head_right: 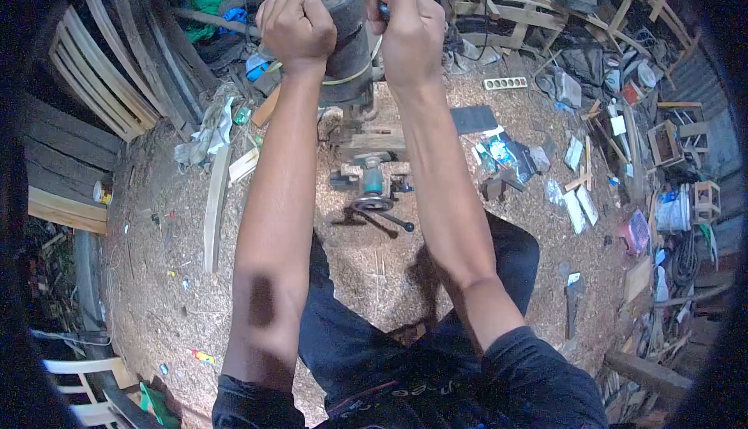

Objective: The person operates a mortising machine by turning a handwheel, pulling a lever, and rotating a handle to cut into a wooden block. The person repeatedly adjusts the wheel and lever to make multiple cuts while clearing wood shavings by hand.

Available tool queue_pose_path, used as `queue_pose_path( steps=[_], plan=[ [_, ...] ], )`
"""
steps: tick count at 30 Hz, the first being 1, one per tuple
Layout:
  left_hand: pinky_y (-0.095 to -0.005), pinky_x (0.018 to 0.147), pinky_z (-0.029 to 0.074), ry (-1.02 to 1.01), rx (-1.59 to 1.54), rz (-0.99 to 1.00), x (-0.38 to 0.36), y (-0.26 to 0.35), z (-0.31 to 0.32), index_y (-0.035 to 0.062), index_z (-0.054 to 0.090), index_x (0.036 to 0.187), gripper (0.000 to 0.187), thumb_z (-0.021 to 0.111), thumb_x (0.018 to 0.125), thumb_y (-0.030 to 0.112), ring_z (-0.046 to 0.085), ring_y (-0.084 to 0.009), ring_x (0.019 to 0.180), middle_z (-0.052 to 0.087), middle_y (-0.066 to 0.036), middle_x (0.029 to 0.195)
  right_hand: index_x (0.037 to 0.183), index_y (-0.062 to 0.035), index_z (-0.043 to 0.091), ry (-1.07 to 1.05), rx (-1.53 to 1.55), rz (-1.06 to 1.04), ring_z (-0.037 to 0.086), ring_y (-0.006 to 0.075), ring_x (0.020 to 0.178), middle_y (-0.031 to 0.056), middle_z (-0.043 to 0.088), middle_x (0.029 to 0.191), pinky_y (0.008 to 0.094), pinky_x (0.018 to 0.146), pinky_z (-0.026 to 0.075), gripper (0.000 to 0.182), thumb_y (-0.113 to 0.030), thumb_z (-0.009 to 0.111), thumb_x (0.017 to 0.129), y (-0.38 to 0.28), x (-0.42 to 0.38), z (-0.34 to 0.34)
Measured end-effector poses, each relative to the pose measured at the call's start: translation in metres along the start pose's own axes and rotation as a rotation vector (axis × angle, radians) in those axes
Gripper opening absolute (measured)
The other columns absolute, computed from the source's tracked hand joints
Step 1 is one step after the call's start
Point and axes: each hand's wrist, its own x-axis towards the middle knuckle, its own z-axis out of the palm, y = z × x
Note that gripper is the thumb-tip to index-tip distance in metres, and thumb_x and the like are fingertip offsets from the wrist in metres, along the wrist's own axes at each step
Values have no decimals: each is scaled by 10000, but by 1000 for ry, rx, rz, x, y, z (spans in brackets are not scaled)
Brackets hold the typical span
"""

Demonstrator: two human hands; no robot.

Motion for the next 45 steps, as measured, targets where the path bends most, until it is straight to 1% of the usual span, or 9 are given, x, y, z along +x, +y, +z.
queue_pose_path(
  steps=[25, 30, 32, 34, 36, 39, 41, 42, 45],
  plan=[
    [-385, 793, 480, -89, 73, -19, -5, -2, -2, 125, 716, 703, 233, 496, 776, 154, 655, -286, 763, 720, -62, 806, 673, 11, 484, -101, -187, -24, 448, 166, 651, 95, 500, 685, 308, 627, 346, 326, -236, 439, 882, -1, -89, -23],
    [-391, 801, 476, -90, 25, -24, -4, -2, -5, 136, 726, 728, 238, 495, 784, 156, 643, -294, 772, 712, -62, 803, 896, -42, 496, -86, -237, -244, 535, 139, 696, 58, 557, 776, 286, 627, 430, 440, -439, 407, 1063, 13, -51, -22],
    [-396, 819, 471, -104, 33, -34, 0, -2, -5, 133, 726, 732, 237, 498, 788, 163, 642, -300, 784, 708, -64, 802, 1199, 2, 505, -54, -117, -440, 585, 179, 701, 111, 631, 911, 325, 621, 472, 282, -222, 530, 1028, 31, -15, -13],
    [-404, 834, 466, -123, 41, -53, 6, -1, -4, 129, 728, 744, 236, 501, 794, 172, 641, -312, 797, 706, -73, 812, 882, -24, 574, 863, -315, -781, 508, 140, 568, 59, 579, 707, 280, 536, 377, 264, -243, 514, 1018, 15, 45, 66],
    [-414, 848, 461, -159, 53, -78, 11, 2, -6, 125, 730, 766, 236, 504, 802, 183, 638, -328, 812, 706, -86, 831, 796, -28, 585, 1022, -410, -868, 488, 135, 536, 47, 561, 651, 274, 518, 356, 321, -251, 514, 1015, 41, 76, 66],
    [-429, 870, 457, -243, 47, -108, 21, 2, -8, 103, 729, 817, 241, 508, 812, 201, 635, -358, 843, 706, -113, 875, 963, -46, 470, 629, -892, -866, 528, 224, 604, 85, 565, 743, 342, 570, 400, 180, -205, 548, 987, 97, 92, 13],
    [-424, 895, 449, -271, 33, -106, 27, 2, -11, 71, 704, 809, 211, 528, 798, 188, 647, -329, 825, 697, -111, 842, 1525, -98, 270, 11, -1202, -692, 651, 381, 796, 182, 643, 1073, 449, 693, 518, 663, -72, 576, 938, 81, 73, -30],
    [-423, 888, 452, -297, 1, -112, 28, 0, -13, 71, 699, 800, 199, 533, 796, 181, 647, -329, 827, 695, -109, 837, 1598, -245, 20, -72, -1287, -512, 622, 496, 904, 223, 614, 1188, 526, 755, 502, 944, -2, 565, 868, 91, 80, -38],
    [-416, 867, 460, -312, -91, -126, 35, 2, -18, 72, 687, 777, 169, 544, 790, 161, 648, -324, 829, 692, -103, 827, 1587, -315, 1, -193, -1342, -269, 654, 440, 910, 240, 632, 1146, 514, 746, 513, 925, -9, 524, 888, 112, 102, -57]
  ],
)
